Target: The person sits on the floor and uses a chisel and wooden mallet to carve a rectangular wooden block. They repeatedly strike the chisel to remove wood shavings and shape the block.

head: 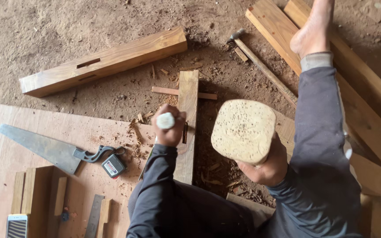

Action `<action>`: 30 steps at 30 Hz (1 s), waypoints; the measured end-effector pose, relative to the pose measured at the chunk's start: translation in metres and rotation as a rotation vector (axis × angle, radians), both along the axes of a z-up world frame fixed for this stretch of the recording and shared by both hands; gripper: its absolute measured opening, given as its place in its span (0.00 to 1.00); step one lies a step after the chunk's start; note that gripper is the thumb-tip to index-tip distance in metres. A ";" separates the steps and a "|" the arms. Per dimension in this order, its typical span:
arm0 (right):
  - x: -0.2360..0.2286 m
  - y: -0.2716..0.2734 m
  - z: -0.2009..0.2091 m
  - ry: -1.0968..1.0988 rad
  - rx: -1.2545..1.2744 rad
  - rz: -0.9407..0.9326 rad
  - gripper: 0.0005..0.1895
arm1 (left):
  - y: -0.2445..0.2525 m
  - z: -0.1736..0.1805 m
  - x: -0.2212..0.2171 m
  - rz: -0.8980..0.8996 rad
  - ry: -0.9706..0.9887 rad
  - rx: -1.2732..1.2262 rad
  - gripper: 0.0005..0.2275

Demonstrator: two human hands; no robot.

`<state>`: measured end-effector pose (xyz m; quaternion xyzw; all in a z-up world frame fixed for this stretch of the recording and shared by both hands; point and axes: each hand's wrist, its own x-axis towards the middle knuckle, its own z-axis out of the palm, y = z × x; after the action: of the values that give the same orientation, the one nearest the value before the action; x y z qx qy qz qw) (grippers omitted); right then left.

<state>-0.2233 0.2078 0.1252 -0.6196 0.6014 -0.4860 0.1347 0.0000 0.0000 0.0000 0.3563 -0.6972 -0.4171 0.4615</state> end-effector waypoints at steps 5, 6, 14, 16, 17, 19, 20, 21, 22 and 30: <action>0.005 -0.006 0.045 -0.225 0.146 0.090 0.35 | 0.015 0.025 -0.014 -0.018 0.042 0.218 0.06; 0.006 -0.006 0.059 -0.251 0.200 0.099 0.36 | 0.012 0.025 -0.014 -0.017 0.063 0.137 0.06; 0.021 -0.061 0.101 0.347 1.094 -0.001 0.49 | -0.011 -0.025 -0.009 -0.042 -0.066 -0.333 0.15; 0.021 -0.043 0.101 0.268 0.850 -0.004 0.49 | -0.001 -0.041 -0.009 0.002 -0.113 -0.318 0.12; 0.021 -0.030 0.099 0.254 0.619 -0.014 0.47 | -0.005 -0.045 -0.012 -0.009 -0.111 -0.203 0.08; 0.023 -0.025 0.093 0.285 0.337 -0.014 0.44 | -0.006 -0.039 -0.012 -0.059 -0.015 -0.027 0.06; 0.029 -0.036 0.086 0.337 0.286 0.005 0.44 | -0.005 -0.031 -0.012 -0.098 0.079 0.034 0.06; 0.030 -0.039 0.082 0.395 0.238 0.019 0.43 | -0.001 -0.024 -0.016 -0.142 0.177 0.099 0.07; 0.027 -0.044 0.079 0.412 0.579 0.007 0.45 | 0.001 -0.017 -0.020 -0.110 0.218 0.097 0.08; 0.018 0.003 0.028 0.087 0.081 -0.094 0.41 | 0.034 -0.012 -0.015 0.014 0.026 0.011 0.07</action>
<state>-0.2048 0.2108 0.1531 -0.6053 0.6544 -0.4394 0.1104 -0.0151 0.0344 -0.0117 0.3583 -0.6862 -0.4224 0.4716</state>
